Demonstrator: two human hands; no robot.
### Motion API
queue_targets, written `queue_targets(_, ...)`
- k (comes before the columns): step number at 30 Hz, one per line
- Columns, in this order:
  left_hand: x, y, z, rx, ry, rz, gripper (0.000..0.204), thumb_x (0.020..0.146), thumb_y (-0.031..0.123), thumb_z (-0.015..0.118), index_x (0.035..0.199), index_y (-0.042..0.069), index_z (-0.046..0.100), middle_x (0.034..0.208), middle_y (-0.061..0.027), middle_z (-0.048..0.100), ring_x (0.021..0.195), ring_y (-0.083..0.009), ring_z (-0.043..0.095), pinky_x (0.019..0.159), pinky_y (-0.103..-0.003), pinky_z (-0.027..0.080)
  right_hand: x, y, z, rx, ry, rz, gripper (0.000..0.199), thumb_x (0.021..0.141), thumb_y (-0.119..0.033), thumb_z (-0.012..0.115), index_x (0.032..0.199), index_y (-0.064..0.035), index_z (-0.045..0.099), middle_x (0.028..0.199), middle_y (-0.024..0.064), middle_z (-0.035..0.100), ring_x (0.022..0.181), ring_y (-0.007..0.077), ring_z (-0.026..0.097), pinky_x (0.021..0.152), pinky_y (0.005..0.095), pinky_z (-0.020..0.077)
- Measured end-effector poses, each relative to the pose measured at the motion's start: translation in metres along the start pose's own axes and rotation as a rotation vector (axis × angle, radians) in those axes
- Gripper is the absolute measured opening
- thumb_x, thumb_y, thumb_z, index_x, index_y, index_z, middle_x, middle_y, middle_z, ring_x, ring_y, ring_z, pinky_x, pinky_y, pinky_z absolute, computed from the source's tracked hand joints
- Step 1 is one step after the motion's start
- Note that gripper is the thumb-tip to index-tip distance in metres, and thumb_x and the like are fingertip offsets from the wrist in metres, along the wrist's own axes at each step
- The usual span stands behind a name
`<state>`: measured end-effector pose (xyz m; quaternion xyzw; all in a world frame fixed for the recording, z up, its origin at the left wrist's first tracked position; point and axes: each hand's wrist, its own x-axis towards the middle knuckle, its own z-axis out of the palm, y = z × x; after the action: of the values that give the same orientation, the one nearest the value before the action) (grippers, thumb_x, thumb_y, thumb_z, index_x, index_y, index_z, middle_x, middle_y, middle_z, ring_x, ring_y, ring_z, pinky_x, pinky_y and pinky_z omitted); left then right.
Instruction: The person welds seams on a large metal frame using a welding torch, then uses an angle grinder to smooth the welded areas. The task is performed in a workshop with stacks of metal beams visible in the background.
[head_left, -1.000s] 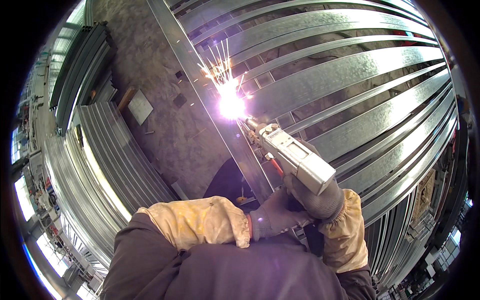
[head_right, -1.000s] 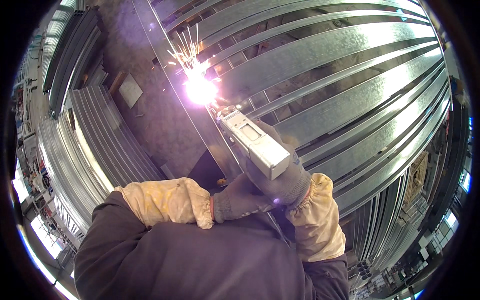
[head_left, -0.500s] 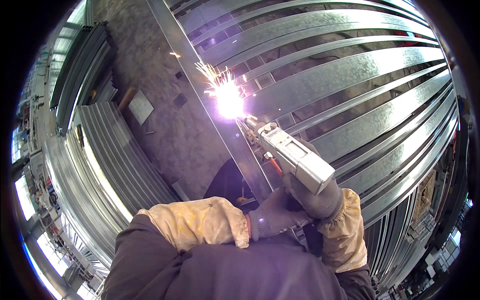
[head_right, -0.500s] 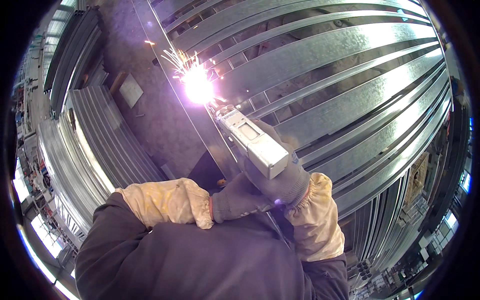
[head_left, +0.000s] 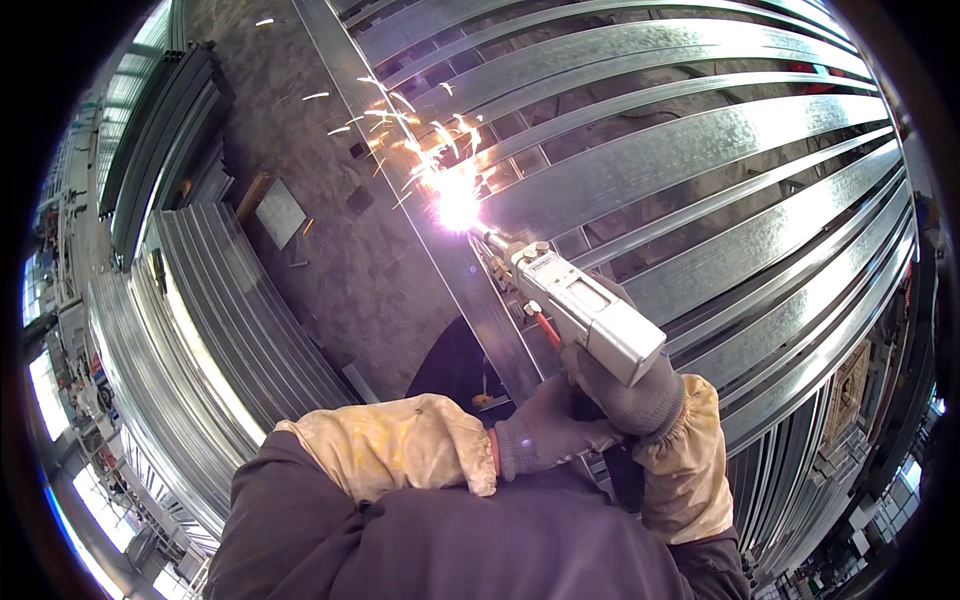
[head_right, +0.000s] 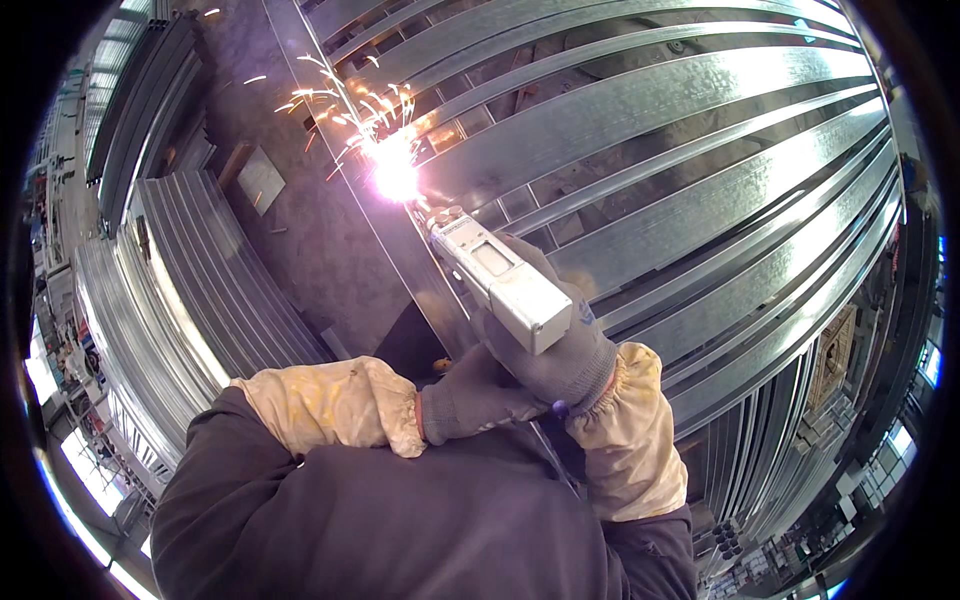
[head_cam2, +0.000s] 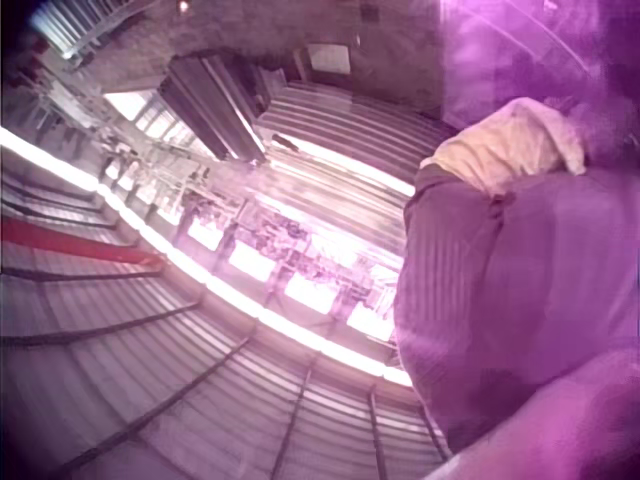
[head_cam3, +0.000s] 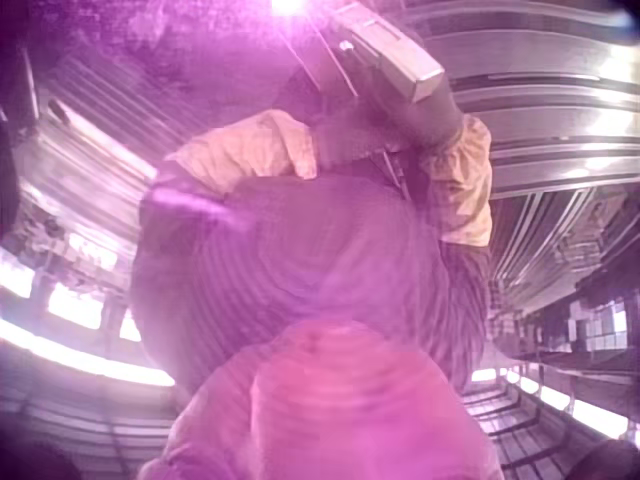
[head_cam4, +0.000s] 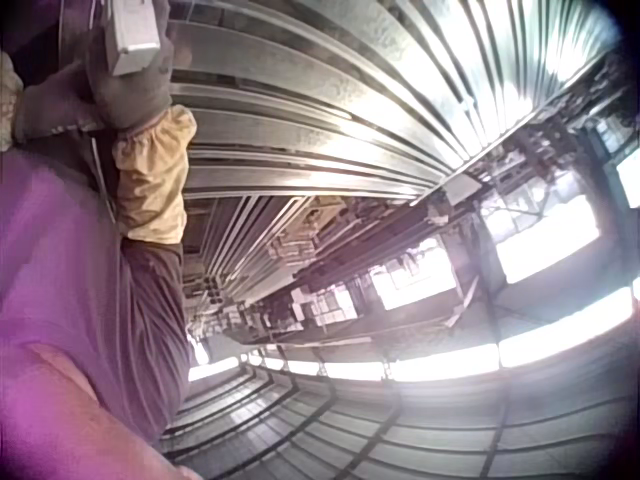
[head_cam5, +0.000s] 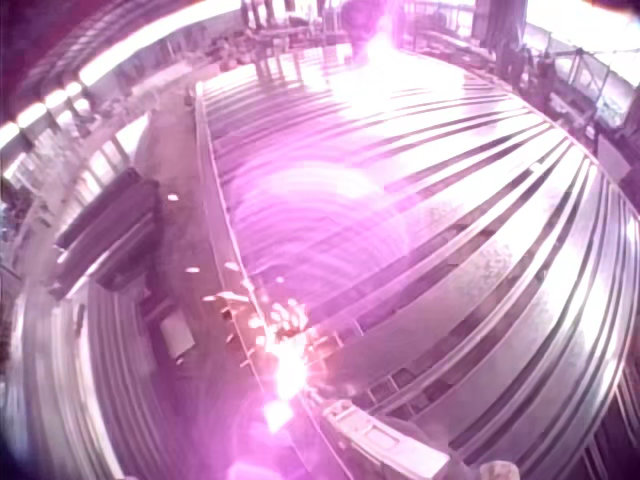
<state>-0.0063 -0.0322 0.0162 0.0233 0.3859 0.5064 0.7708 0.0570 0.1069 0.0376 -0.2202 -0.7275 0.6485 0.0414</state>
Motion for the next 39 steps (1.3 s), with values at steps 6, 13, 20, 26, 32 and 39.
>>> queue_targets(6,0.001,0.003,0.000,0.169,0.046,0.038,0.062,0.079,0.014,0.080,0.129,0.000,0.046,0.120,-0.0098,0.062,0.112,-0.0169,0.059,0.096,-0.034,0.050,0.004,0.005,-0.006,-0.233,-0.037,-0.235,0.042,0.087,-0.005,0.061,0.127,0.0044,0.054,0.131,0.0208,0.053,0.114,0.0296,0.059,0.095,0.0346,0.0479)
queue_targets(13,0.000,0.004,0.002,0.088,0.040,-0.002,0.059,0.079,0.011,0.079,0.127,0.000,0.046,0.114,-0.0081,0.063,0.104,-0.0153,0.061,0.089,-0.032,0.053,0.001,-0.006,0.000,-0.049,-0.026,-0.068,0.041,0.091,-0.001,0.060,0.130,0.0047,0.049,0.096,0.0068,0.059,0.070,0.0093,0.059,0.061,0.0257,0.0508)
queue_targets(20,0.000,0.003,0.004,0.047,0.033,0.065,0.053,0.079,0.006,0.078,0.123,0.001,0.049,0.108,-0.0067,0.064,0.097,-0.0134,0.062,0.083,-0.031,0.054,0.001,-0.006,0.002,0.054,-0.006,0.029,0.045,0.092,-0.004,0.060,0.133,0.0031,0.045,0.089,0.0028,0.060,0.068,0.0072,0.056,0.058,0.0237,0.0483)
queue_targets(26,0.000,0.001,0.007,-0.028,0.029,0.033,0.048,0.078,0.005,0.078,0.119,0.000,0.053,0.102,-0.0056,0.065,0.092,-0.0119,0.062,0.079,-0.030,0.054,-0.002,-0.005,0.002,0.090,0.006,0.077,0.045,0.092,-0.004,0.060,0.134,0.0017,0.045,0.089,0.0026,0.060,0.067,0.0072,0.056,0.058,0.0239,0.0483)
queue_targets(32,0.001,-0.002,0.007,0.056,0.027,0.036,0.049,0.079,0.005,0.077,0.121,0.000,0.051,0.104,-0.0058,0.065,0.093,-0.0124,0.062,0.079,-0.030,0.054,-0.004,-0.012,0.001,0.086,0.011,0.154,0.041,0.087,0.002,0.060,0.127,0.0060,0.053,0.124,0.0200,0.057,0.108,0.0291,0.062,0.088,0.0319,0.0513)
queue_targets(39,0.000,-0.007,0.009,0.047,0.018,0.151,0.039,0.083,0.011,0.077,0.115,-0.001,0.057,0.101,-0.0043,0.064,0.086,-0.0097,0.059,0.072,-0.028,0.052,-0.007,-0.014,-0.003,-0.067,-0.056,0.050,0.033,0.086,-0.001,0.064,0.119,0.0055,0.060,0.126,0.0239,0.055,0.109,0.0346,0.061,0.091,0.0352,0.0509)
